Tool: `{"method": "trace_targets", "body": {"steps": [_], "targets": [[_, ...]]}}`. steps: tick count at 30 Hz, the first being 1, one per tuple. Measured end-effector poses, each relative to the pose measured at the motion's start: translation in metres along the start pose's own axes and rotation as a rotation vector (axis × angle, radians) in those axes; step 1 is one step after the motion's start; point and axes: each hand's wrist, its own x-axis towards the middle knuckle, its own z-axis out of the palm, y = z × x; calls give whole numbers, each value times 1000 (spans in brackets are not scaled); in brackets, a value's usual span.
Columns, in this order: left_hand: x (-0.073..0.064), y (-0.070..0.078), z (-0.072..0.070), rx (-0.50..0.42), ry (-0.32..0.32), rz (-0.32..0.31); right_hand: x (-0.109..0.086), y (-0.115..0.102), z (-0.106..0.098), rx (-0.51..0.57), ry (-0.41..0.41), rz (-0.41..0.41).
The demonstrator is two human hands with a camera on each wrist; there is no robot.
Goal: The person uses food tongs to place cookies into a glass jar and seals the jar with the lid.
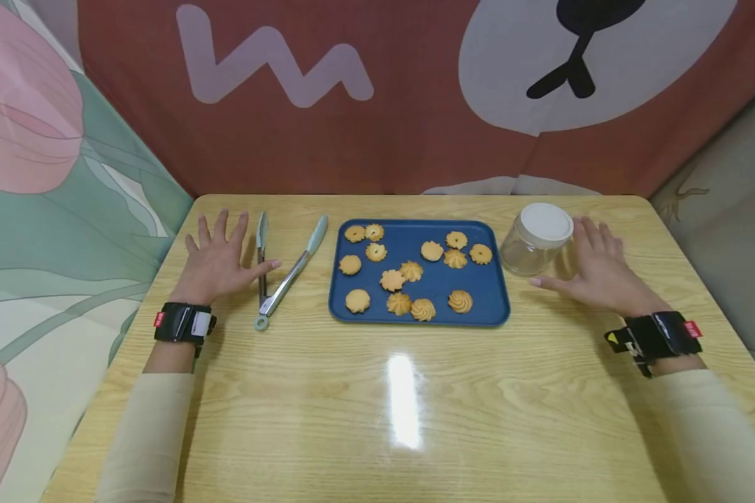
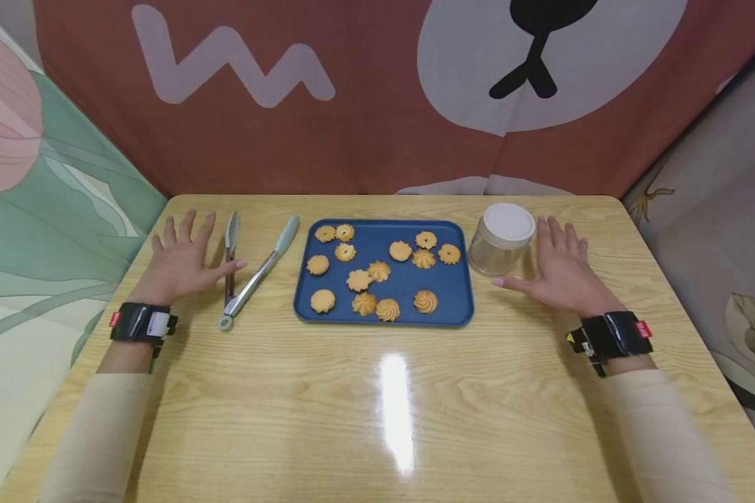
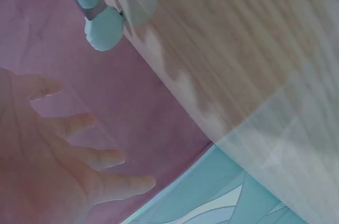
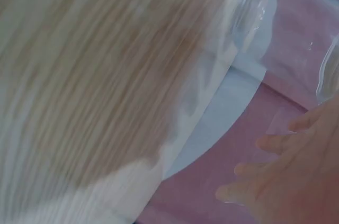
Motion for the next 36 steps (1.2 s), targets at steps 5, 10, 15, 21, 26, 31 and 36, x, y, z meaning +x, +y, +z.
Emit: {"method": "trace_targets", "body": {"steps": [5, 10, 15, 21, 26, 31, 36], "targets": [[-1, 3, -2, -13, 15, 9, 6, -4, 5, 115, 16, -39], [-1, 11, -6, -40, 57, 37, 14, -8, 6, 332, 19, -74], [-2, 21, -10, -81, 104, 79, 16, -11, 11, 476, -20, 19], [-3, 31, -12, -115, 156, 121, 17, -11, 23, 576, 9, 110], [-3, 37, -16, -103, 188, 120, 22, -14, 29, 612, 76, 147], [-1, 44, -19, -92, 208, 159, 25, -17, 30, 631, 131, 167], [-1, 53, -22, -103, 215, 222, 27, -17, 33, 646, 189, 154]]}}
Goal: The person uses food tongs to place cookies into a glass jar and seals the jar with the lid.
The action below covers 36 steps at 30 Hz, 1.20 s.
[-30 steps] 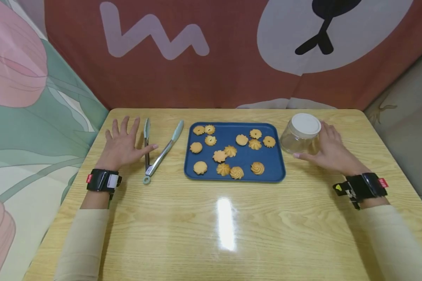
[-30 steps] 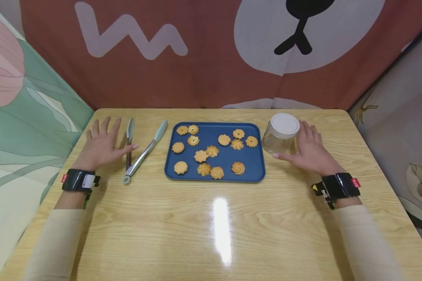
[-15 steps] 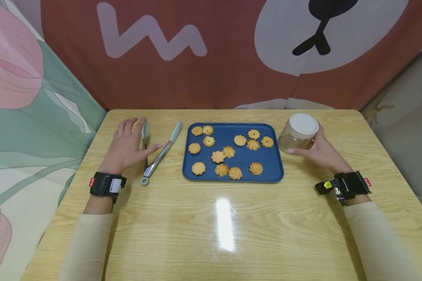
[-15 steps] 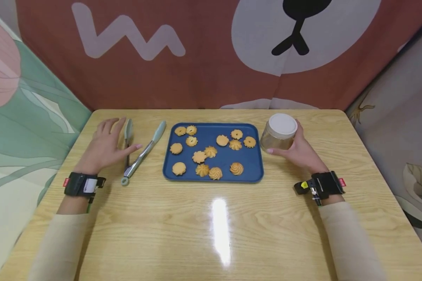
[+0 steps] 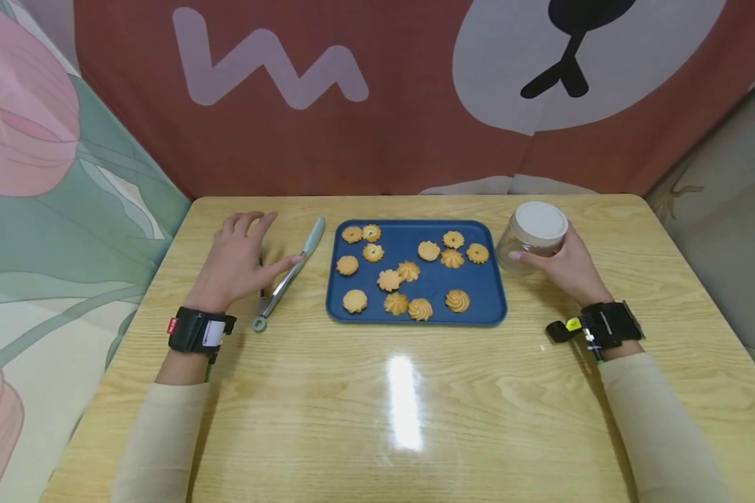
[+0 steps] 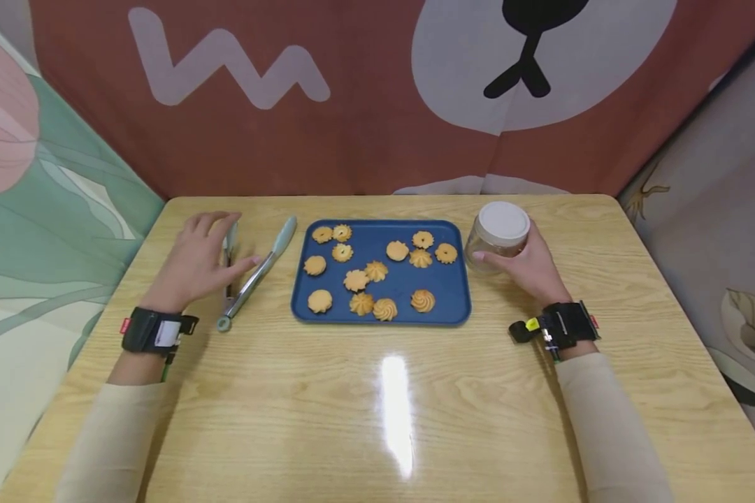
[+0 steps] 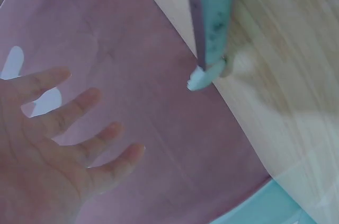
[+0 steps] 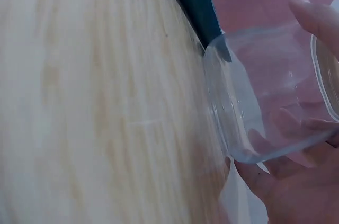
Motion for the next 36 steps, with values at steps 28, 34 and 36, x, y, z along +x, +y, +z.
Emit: {"method": "trace_targets", "body": {"steps": [28, 34, 36], "targets": [[24, 98, -29, -309, 118, 360, -24, -95, 15, 179, -102, -215], [32, 133, -41, -376, 192, 544, -37, -122, 24, 247, -225, -307], [32, 146, -44, -417, 201, 590, -43, -130, 27, 305, -279, -334]]}}
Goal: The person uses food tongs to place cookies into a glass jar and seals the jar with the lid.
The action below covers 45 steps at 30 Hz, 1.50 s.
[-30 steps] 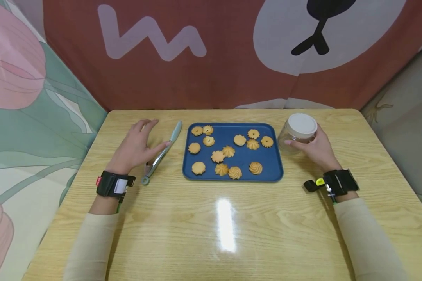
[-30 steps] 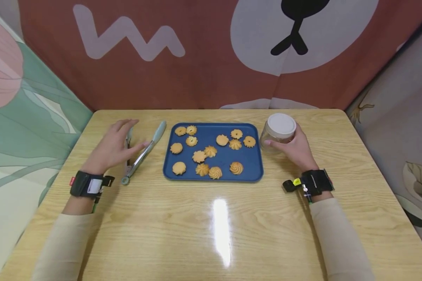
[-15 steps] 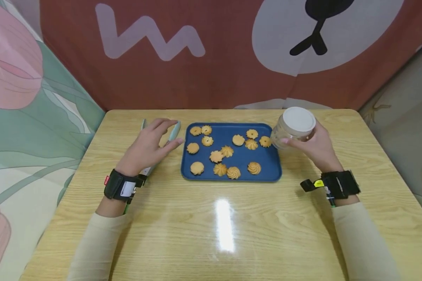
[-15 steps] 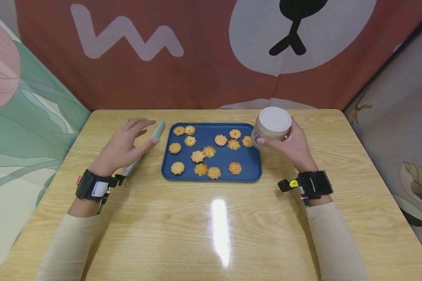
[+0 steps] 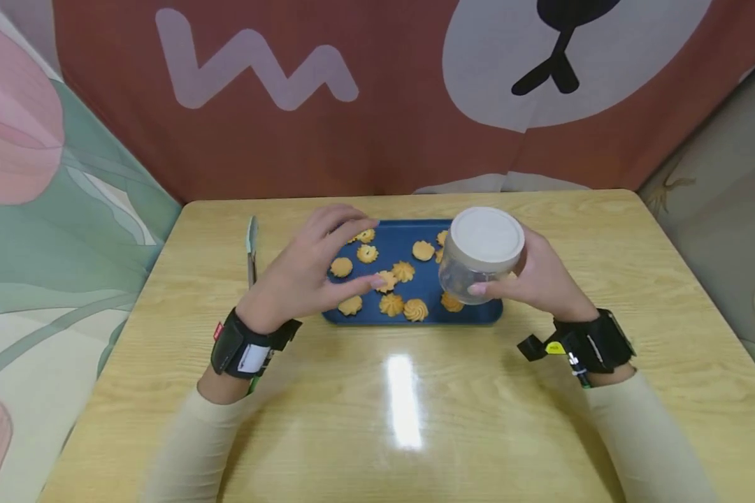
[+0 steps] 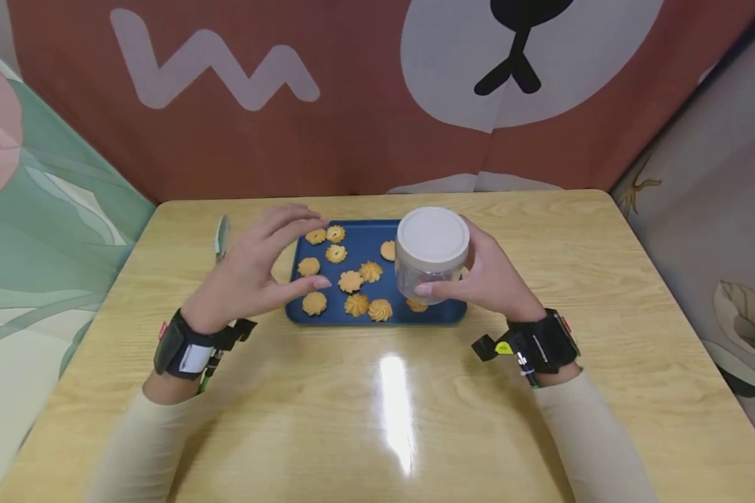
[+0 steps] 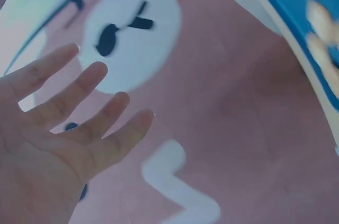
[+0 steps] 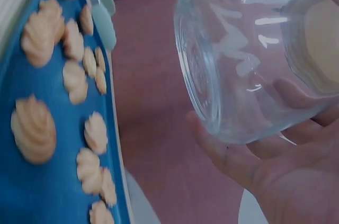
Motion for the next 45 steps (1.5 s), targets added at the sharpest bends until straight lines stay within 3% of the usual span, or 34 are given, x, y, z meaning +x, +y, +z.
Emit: {"method": "trace_targets", "body": {"steps": [5, 10, 14, 19, 23, 27, 31, 38, 40, 45], "targets": [[14, 27, 3, -56, 25, 66, -3, -25, 18, 78, -103, -35], [25, 48, 9, -46, 24, 116, -3, -41, 33, 35, -175, -41], [27, 59, 18, -27, 2, 146, -4, -46, 44, 30, -279, -54], [25, 66, 30, 43, -39, 200, -4, -49, 57, -1, -404, -100], [21, 67, 38, 169, -64, 226, -4, -52, 67, -34, -454, -140], [17, 66, 43, 291, -86, 215, -4, -53, 73, -48, -431, -116], [17, 64, 47, 336, -93, 206, -4, -52, 78, -24, -374, -78], [17, 63, 49, 322, -72, 195, -8, -53, 84, 33, -299, -53], [17, 64, 48, 305, -74, 183, -10, -45, 86, 26, -292, -62], [16, 69, 41, 275, -76, 161, -11, -48, 89, 28, -282, -88]]}}
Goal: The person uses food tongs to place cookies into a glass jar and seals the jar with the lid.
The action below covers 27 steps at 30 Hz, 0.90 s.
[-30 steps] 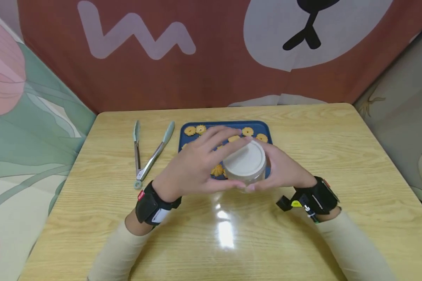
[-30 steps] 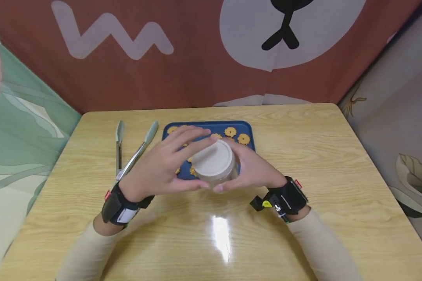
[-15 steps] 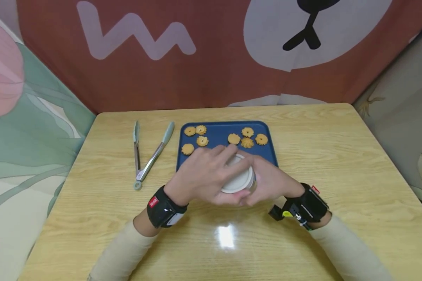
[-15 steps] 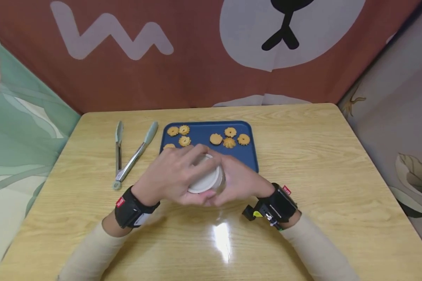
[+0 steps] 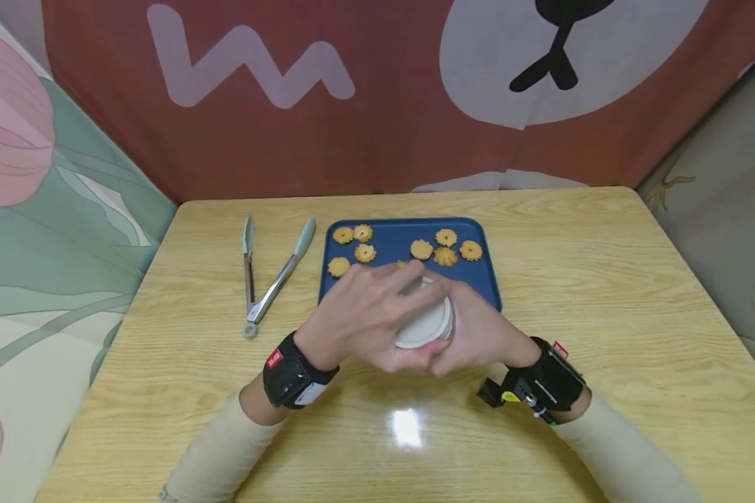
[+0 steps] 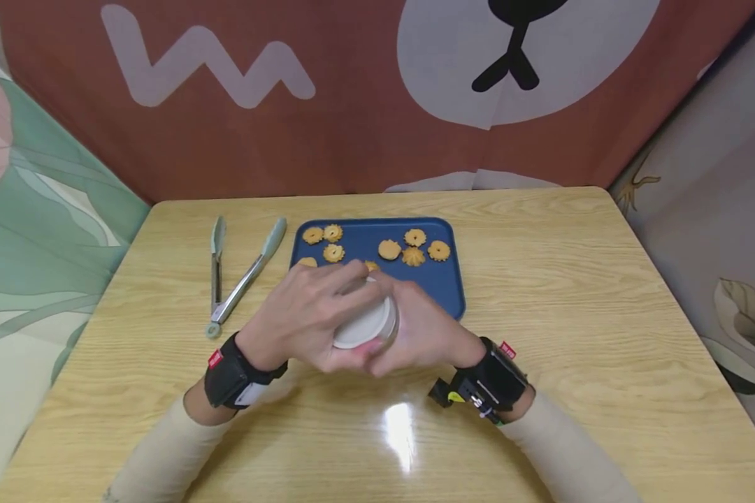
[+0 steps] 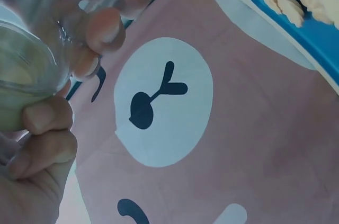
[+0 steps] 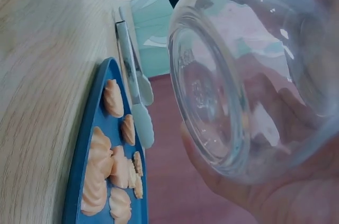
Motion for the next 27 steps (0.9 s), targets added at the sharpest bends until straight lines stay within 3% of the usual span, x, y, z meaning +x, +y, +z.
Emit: {"method": "trace_targets", "body": {"steps": [6, 12, 16, 19, 23, 27], "targets": [[2, 5, -8, 12, 44, -14, 1, -18, 1, -29, 42, -18], [6, 3, -5, 98, 70, -114, 6, -23, 4, -184, 171, -34], [6, 1, -2, 117, 44, -161, 9, -21, 1, -196, 170, -27], [6, 0, -4, 120, -16, -179, 10, -18, -7, -190, 137, -11], [6, -1, -10, 22, -62, -86, 5, -14, -22, -84, 33, 23], [8, 4, -12, -70, -17, 85, -3, -13, -31, 56, -146, -3]]}}
